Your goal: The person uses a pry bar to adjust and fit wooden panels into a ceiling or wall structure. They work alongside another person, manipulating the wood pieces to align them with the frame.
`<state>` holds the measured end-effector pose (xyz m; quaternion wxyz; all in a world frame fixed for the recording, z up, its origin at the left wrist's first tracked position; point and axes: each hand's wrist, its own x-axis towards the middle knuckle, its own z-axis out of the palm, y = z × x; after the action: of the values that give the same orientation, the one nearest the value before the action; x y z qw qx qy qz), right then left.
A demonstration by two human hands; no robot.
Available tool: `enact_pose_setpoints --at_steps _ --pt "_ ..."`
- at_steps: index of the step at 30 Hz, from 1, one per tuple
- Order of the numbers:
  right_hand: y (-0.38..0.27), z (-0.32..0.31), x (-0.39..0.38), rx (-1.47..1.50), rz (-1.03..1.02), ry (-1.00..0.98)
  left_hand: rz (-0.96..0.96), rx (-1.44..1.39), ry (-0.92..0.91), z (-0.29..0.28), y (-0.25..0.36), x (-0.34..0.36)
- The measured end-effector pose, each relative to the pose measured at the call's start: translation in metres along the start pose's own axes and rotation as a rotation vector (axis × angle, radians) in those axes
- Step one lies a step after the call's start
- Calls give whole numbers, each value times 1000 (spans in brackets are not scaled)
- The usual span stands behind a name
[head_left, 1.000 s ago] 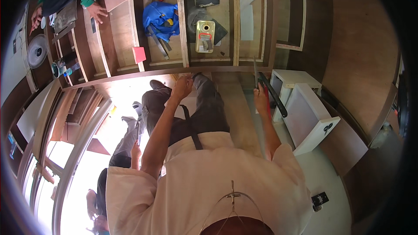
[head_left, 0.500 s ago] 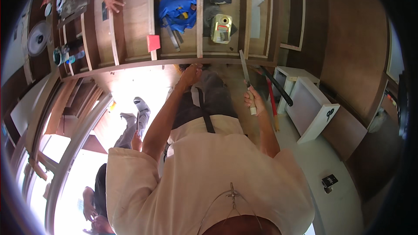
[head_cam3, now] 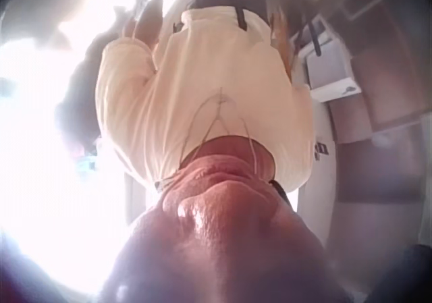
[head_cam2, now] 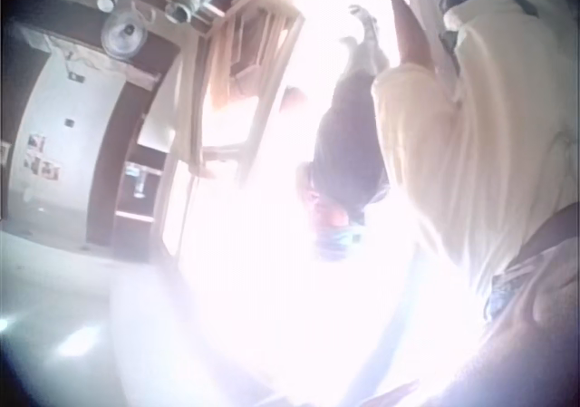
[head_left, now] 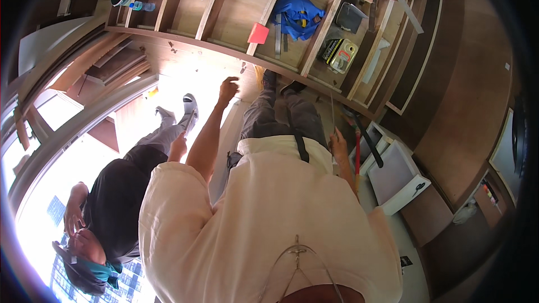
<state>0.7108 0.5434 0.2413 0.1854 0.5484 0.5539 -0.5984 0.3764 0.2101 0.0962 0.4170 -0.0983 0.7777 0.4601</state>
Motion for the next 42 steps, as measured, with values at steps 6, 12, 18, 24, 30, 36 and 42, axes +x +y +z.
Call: enact_pose_setpoints --at_steps 6,12,18,24,30,36,42 --pt "63 -26 4 40 106 128 -220 187 151 -44 -46 -32" --pt "78 -29 3 162 167 158 -202 176 228 -23 -39 -46" --pt "65 -11 4 -6 92 89 -121 153 200 -1 -13 -45" --pt "73 -23 24 19 8 -5 -29 -116 102 9 0 -50" --pt "52 -49 44 -119 54 31 -22 -95 107 21 -20 -63" --pt "37 -89 67 -278 48 11 37 142 360 45 -13 -93" --pt "18 -111 92 -85 175 -157 -158 -42 463 70 -3 -133"
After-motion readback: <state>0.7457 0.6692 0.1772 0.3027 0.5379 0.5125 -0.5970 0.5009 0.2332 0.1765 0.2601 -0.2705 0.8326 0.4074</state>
